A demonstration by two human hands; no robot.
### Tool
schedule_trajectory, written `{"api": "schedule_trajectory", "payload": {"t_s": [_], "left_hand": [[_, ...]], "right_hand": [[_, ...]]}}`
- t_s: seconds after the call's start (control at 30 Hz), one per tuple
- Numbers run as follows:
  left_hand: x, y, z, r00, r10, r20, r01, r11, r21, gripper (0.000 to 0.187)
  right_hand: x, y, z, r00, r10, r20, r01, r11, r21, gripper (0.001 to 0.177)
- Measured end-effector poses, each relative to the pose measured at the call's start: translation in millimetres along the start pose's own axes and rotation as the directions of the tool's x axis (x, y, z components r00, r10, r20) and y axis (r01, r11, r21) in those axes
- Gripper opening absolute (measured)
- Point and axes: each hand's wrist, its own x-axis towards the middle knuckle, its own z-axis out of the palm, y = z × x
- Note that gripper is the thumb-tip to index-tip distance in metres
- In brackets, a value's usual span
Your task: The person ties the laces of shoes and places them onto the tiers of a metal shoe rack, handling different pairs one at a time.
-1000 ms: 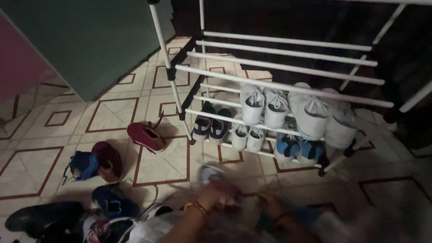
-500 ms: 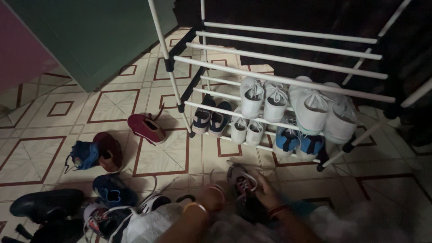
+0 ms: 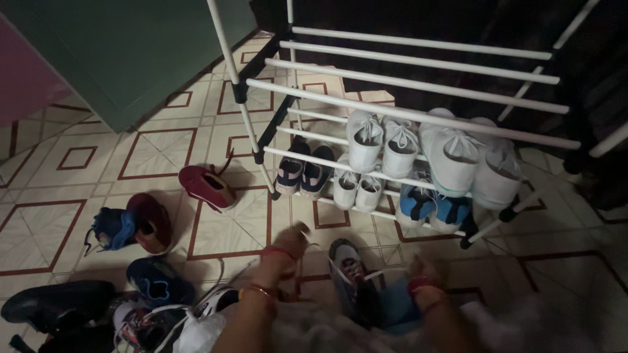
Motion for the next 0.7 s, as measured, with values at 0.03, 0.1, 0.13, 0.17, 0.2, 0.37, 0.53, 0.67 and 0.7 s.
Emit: {"api": "schedule_trajectory", "payload": {"t_s": [0.03,0.1,0.13,0.17,0.2,0.37,0.53,0.67,0.7], "left_hand": [[-4.9,1.7,-7.3,1.0,0.0,0.0,0.0,1.0,0.0,0.027],[-7.7,0.6,-13.5,0.926,-0.04,-0.376,0.068,0.996,0.063,0.042],[-1.7,4.1,-13.2,0.977,-0.001,-0.211,0.023,0.995,0.099,0.033],[0.0,5.0,-8.3,0.999,0.035,-0.041,-0.03,0.991,0.128,0.026],[-8.4,-0.6,1.1,0.998,0.037,-0.041,-0.031,0.991,0.127,0.026],[-67.0,13.9,52.0,0.918,0.176,0.356,-0.284,0.918,0.278,0.027],[-81.7,61.0,60.3,0.9,0.184,0.396,-0.316,0.9,0.299,0.027],[-86.7,95.6,52.5,0.908,0.195,0.371,-0.309,0.909,0.279,0.028],[-89.1,101.8,50.0,0.912,0.196,0.36,-0.302,0.914,0.27,0.028]], "right_hand": [[-3.3,-0.3,0.9,1.0,0.002,-0.01,-0.003,0.994,-0.109,0.036],[-5.9,2.2,-2.2,0.997,-0.011,0.077,0.027,0.976,-0.215,0.033],[-8.5,1.9,1.1,0.991,-0.038,0.126,0.069,0.965,-0.252,0.032],[-11.0,0.7,7.1,0.98,-0.106,0.171,0.151,0.949,-0.276,0.031],[-14.0,0.0,12.7,0.947,-0.249,0.203,0.298,0.915,-0.272,0.031],[-30.2,0.6,38.2,0.859,0.136,0.494,-0.095,0.99,-0.106,0.041],[-43.2,6.1,49.4,0.833,-0.022,0.552,0.043,0.999,-0.025,0.042],[-37.5,-0.6,57.1,0.883,-0.109,0.456,0.069,0.992,0.103,0.047],[-36.5,-3.0,53.9,0.855,-0.086,0.512,-0.039,0.973,0.228,0.04]]}}
